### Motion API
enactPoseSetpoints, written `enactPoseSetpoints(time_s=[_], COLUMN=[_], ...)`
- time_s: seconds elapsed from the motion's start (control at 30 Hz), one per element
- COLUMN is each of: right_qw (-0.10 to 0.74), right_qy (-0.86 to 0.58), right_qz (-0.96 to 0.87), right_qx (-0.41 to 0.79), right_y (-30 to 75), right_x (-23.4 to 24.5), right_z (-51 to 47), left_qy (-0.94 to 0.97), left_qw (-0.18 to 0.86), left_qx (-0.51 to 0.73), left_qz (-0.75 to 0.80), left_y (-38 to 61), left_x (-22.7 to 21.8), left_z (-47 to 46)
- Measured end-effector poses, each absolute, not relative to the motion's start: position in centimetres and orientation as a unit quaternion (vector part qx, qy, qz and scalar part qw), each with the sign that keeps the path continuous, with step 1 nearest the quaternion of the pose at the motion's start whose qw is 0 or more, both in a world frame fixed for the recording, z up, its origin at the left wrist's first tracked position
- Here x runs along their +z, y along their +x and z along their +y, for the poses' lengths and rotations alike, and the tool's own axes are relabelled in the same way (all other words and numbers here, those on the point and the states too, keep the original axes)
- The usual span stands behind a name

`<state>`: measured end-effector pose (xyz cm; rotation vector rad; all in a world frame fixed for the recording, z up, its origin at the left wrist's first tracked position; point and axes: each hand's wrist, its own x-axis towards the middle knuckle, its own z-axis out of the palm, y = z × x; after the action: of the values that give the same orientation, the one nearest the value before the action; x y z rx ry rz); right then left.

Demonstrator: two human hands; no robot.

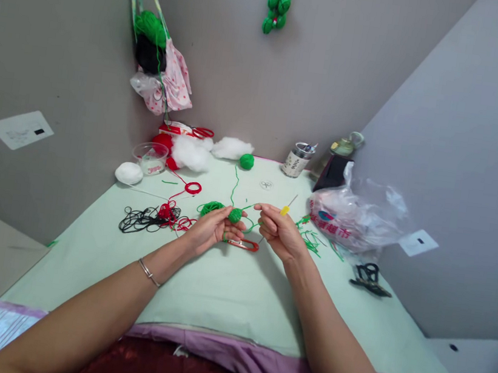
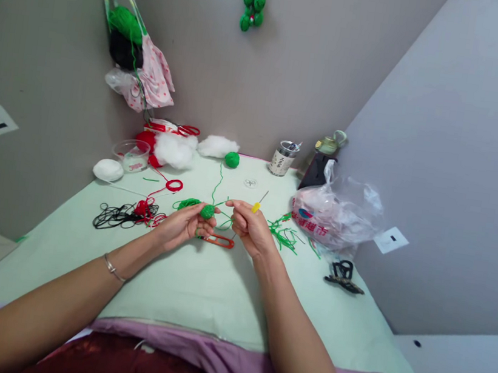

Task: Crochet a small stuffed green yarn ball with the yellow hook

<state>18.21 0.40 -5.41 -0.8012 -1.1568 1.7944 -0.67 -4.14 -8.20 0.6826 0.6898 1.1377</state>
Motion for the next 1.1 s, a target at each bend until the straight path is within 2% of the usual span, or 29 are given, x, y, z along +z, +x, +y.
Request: enactPoseSetpoints(time_s=[0.27,0.47,0.6,0.77,0.87,0.97,1.1], right_qw=[0.408,0.403,0.422,0.475,0.485,0.462,0.389], right_qy=[-0.329,-0.374,-0.443,-0.547,-0.566,-0.548,-0.48], right_qz=[-0.49,-0.541,-0.582,-0.599,-0.606,-0.635,-0.69], right_qx=[0.697,0.637,0.536,0.34,0.277,0.289,0.377], right_y=[18.1,18.7,20.3,23.5,24.6,24.0,21.0], right_x=[-5.4,-5.2,-5.1,-5.2,-5.1,-5.2,-5.4], right_z=[0.3,0.9,2.3,4.1,4.6,4.3,2.4], left_qy=[0.293,0.275,0.263,0.252,0.241,0.227,0.212], left_qw=[0.747,0.738,0.739,0.744,0.744,0.742,0.738], left_qx=[0.513,0.529,0.53,0.532,0.543,0.561,0.583], left_qz=[0.306,0.316,0.321,0.315,0.306,0.289,0.265], left_y=[-1.0,-1.1,-1.2,-1.6,-1.6,-1.5,-1.2], left_x=[-8.1,-8.5,-8.6,-8.5,-8.4,-8.1,-7.5], left_z=[-4.3,-4.2,-4.1,-4.1,-4.1,-4.0,-3.9])
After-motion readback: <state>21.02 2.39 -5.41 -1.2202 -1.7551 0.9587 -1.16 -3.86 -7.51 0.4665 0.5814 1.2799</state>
